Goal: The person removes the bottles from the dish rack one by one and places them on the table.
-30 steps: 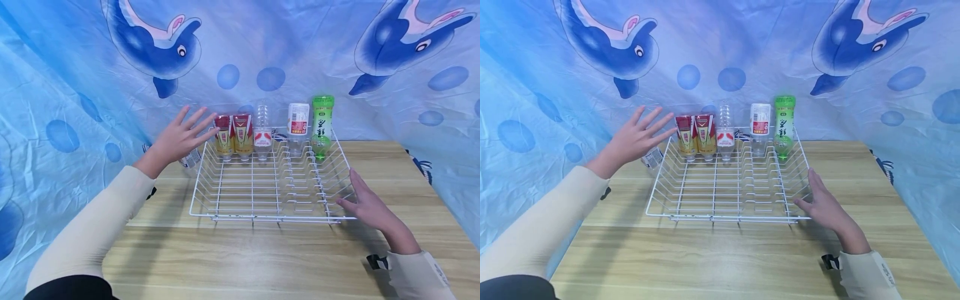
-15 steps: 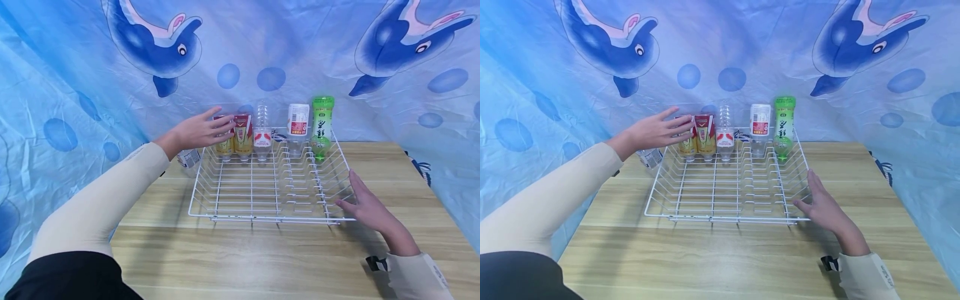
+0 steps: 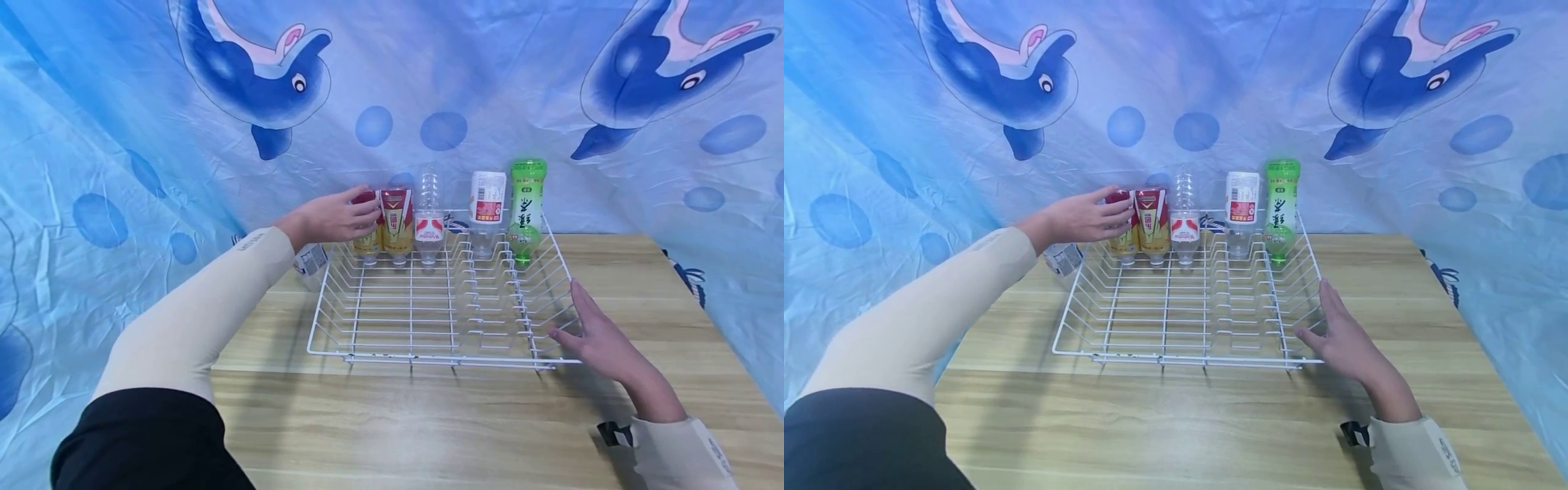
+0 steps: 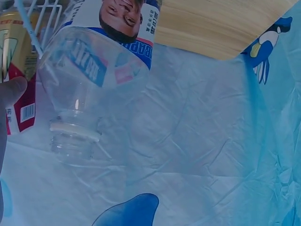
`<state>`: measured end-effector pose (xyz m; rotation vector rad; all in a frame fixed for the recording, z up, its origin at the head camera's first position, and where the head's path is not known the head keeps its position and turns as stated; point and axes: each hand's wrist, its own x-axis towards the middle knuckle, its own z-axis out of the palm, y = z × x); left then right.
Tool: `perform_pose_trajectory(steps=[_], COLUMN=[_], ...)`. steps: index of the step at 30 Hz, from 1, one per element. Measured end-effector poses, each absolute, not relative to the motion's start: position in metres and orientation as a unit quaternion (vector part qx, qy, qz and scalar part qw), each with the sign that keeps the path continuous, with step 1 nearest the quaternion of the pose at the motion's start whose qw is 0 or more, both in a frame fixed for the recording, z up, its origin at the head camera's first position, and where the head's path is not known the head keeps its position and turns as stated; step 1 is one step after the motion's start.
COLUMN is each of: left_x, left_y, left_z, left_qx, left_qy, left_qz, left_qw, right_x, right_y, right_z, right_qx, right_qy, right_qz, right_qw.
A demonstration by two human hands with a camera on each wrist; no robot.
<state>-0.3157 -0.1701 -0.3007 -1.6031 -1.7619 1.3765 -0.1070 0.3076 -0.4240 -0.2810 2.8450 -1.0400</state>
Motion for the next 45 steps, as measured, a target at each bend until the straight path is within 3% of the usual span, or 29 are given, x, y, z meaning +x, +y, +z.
perform_pose_trajectory(steps=[6,20,33,45], left_x=[-0.325,-0.332,-0.336,-0.337], left_y=[-0.166,-0.161,-0.164,-0.166], left_z=[-0.312,-0.327,-0.332,-0.334], left_qx=[-0.585,-0.57,-0.579,-0.556], left_qy=[-0.62,-0.634,-0.636,-0.645], left_qz=[0.477,0.495,0.469,0.495], left_qw=[0.215,0.17,0.204,0.17], right_x=[-0.106,-0.107,-0.108,-0.109], right_y=[0.307,0.305,0.307,0.31], right_z=[-0.423,-0.424,-0.427,-0.428], right_qx=[-0.087,-0.085,-0.093,-0.093], right_qy=[0.932,0.933,0.929,0.928], right_qz=[-0.347,-0.347,-0.355,-0.359], right_qw=[0.052,0.052,0.037,0.046])
